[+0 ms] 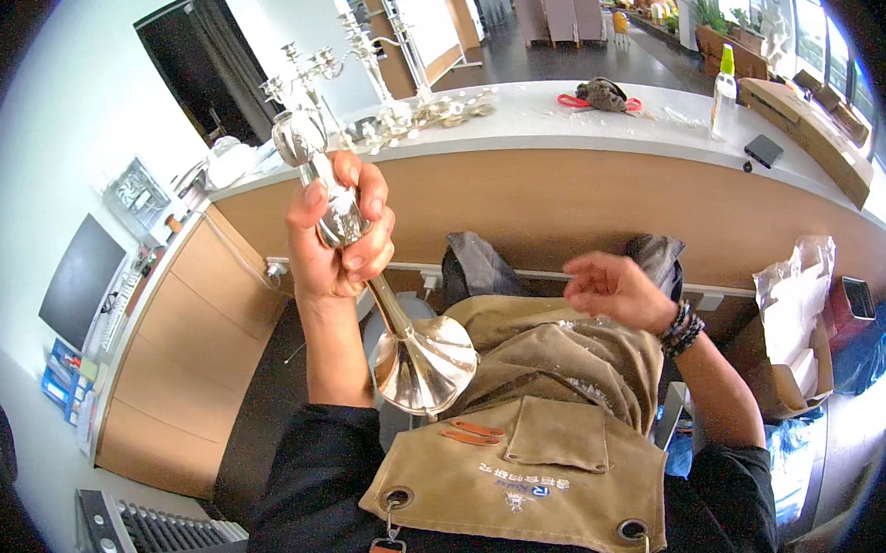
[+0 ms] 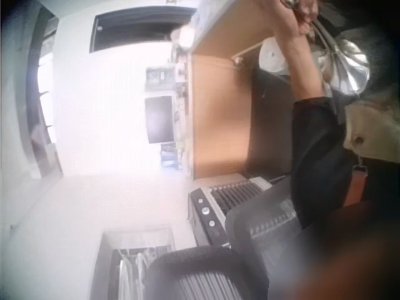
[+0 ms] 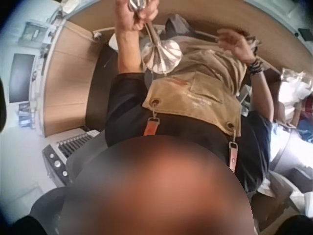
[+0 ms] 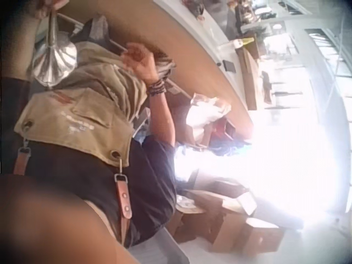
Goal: The person assembles a chandelier by hand, starting with a central stem and attaching multiple curved arms. They pick up each arm from the counter, align it with the central hub, and secure it in place. The process continues with additional arms until the main structure is formed.
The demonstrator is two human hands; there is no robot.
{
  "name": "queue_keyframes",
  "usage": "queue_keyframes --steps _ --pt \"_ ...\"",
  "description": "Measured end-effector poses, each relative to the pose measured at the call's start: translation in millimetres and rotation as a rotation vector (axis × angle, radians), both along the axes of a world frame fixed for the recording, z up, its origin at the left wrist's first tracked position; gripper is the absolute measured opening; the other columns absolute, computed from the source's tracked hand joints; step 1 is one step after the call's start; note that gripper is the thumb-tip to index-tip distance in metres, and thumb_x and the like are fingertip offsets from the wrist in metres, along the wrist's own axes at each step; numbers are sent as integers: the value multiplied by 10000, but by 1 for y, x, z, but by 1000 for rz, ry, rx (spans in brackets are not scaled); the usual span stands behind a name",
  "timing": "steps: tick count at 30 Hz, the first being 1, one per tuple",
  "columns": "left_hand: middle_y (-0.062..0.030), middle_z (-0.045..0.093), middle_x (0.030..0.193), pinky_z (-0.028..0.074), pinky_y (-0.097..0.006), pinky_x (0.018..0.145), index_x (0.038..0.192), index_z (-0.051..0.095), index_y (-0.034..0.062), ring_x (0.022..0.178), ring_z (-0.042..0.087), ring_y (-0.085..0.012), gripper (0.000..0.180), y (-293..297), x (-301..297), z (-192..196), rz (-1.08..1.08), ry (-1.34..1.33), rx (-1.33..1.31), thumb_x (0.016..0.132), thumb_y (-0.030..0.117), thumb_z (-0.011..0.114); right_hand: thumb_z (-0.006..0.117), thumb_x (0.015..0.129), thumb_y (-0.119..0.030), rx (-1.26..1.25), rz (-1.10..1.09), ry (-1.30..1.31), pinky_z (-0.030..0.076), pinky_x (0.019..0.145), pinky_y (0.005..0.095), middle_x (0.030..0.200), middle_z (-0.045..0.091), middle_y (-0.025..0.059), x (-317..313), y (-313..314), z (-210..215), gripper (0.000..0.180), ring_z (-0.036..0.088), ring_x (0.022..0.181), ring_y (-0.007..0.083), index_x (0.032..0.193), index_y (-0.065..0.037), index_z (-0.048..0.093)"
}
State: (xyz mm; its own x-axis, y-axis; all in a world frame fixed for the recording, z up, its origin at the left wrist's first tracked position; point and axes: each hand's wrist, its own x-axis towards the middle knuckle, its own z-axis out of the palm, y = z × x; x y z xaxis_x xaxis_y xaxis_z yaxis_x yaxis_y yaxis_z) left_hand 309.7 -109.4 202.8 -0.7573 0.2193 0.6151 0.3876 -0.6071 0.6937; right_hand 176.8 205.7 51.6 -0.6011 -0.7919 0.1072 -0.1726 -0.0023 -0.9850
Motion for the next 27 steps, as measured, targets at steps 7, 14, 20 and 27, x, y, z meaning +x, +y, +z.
queue_keyframes --steps 7,14,20,27 --pt "-159 576 879 345 -237 327 1065 523 43 429 455 -101 320 -8 -7 -2 -270 26 21 970 333 617 738 897 -269 419 -33 527 533 701 295 857 709 84 -24 -21 -102 353 653 769 133 1088 14 649" --pt "-149 566 846 334 -241 324 1074 542 46 420 438 -103 308 -12 -11 -2 -316 16 13 940 302 647 725 906 -293 425 -65 439 525 680 307 848 700 88 -22 -24 -99 346 646 757 144 1074 3 659" --pt "-148 565 826 324 -242 315 1064 561 43 410 426 -103 319 -10 -6 0 -278 34 -20 908 296 676 718 905 -319 426 -68 443 527 697 325 855 702 109 -20 -23 -98 369 658 772 177 1079 3 661" --pt "-149 547 830 333 -241 309 1074 534 27 402 400 -101 327 -10 0 3 -399 55 23 923 287 663 691 910 -365 457 -81 479 529 694 355 849 703 136 -19 -22 -96 396 677 779 225 1073 -5 667"
